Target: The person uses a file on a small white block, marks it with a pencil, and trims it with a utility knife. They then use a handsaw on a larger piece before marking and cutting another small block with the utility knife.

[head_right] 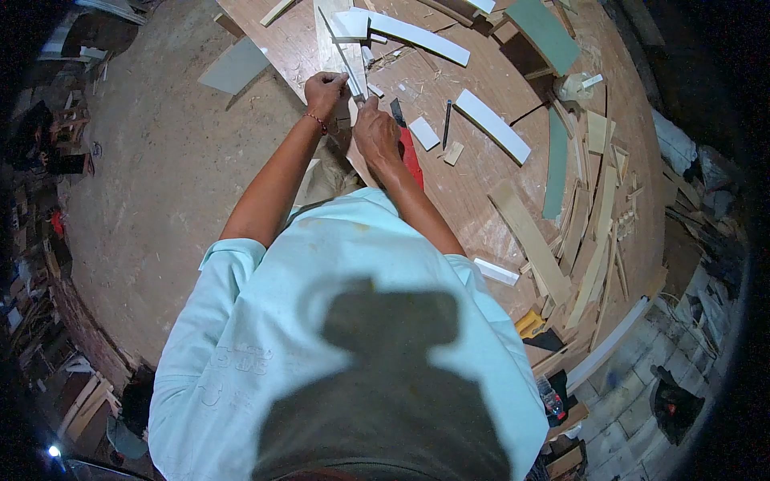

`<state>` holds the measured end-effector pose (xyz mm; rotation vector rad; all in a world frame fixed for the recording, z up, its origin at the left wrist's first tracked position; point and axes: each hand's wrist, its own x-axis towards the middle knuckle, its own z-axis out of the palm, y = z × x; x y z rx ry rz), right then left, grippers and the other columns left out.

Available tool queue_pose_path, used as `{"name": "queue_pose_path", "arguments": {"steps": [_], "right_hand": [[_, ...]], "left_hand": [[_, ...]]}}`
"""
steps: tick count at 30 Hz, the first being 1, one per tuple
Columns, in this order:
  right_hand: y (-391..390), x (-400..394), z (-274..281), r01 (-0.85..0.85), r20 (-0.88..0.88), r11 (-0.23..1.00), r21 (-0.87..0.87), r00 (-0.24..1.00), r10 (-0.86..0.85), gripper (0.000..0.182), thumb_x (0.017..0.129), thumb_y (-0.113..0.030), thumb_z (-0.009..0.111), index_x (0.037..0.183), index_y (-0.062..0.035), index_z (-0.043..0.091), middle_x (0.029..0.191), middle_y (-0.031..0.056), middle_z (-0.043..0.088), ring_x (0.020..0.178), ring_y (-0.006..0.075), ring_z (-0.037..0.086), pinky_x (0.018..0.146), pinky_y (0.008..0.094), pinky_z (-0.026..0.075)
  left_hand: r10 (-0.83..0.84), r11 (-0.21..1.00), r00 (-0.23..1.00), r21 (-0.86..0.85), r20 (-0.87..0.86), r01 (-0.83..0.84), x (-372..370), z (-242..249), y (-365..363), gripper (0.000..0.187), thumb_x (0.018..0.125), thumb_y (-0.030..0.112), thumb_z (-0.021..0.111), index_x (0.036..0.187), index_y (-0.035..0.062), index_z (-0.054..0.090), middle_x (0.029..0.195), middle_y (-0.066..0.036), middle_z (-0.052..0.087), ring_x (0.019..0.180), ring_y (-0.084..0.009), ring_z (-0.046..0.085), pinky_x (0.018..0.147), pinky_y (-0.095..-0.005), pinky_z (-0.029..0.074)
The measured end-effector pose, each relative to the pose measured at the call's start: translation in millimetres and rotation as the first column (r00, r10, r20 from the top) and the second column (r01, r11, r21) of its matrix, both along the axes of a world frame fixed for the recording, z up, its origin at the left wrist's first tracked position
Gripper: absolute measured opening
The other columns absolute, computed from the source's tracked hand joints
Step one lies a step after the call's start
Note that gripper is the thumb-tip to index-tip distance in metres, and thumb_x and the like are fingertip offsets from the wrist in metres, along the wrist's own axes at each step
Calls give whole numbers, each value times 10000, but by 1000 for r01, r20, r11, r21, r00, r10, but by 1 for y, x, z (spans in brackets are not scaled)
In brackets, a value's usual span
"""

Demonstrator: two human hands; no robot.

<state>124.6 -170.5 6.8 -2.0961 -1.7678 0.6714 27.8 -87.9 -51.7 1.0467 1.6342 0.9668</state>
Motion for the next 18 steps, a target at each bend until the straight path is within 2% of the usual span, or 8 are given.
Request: {"name": "queue_pose_path", "arguments": {"steps": [5,7,10,13,18], "right_hand": [[0,1,4,-9,27,1000,-26,1000,10,252,854,-229,344,859,13,413,652,251,557,654,388,570,575,471,438],[-2,1,5,-25,38,999,-32,999,26,249,852,-226,347,853,13,418,666,250,560,663,380,574,577,468,440],[0,0,5,2,26,999,-49,1000,-1,243,847,-218,354,856,15,422,671,252,561,661,381,575,585,465,443],[-1,-3,10,5,42,999,-50,999,-3,245,844,-213,353,859,21,423,690,259,563,666,391,572,597,463,446],[7,-3,19,-7,49,996,-86,999,11,221,819,-165,352,836,35,443,716,271,561,694,399,571,619,461,453]], "left_hand": [[10,1000,1000,-18,12,-10,3,10,-1,209,652,164,670,656,-26,585,538,-104,568,456,-160,545,464,-280,439],[-25,999,1000,-30,14,26,3,18,-3,177,708,132,627,661,-29,569,555,-66,566,466,-108,534,437,-228,428],[30,999,994,-26,108,-27,5,26,-5,193,678,130,656,653,-36,561,532,-99,562,441,-140,544,419,-264,433],[0,1000,999,-15,33,1,4,25,-3,167,689,105,645,656,-32,555,534,-94,564,440,-128,545,412,-256,434],[-26,999,999,-34,36,27,5,33,-3,182,688,116,647,654,-37,553,530,-91,565,443,-133,550,428,-255,440]]}}
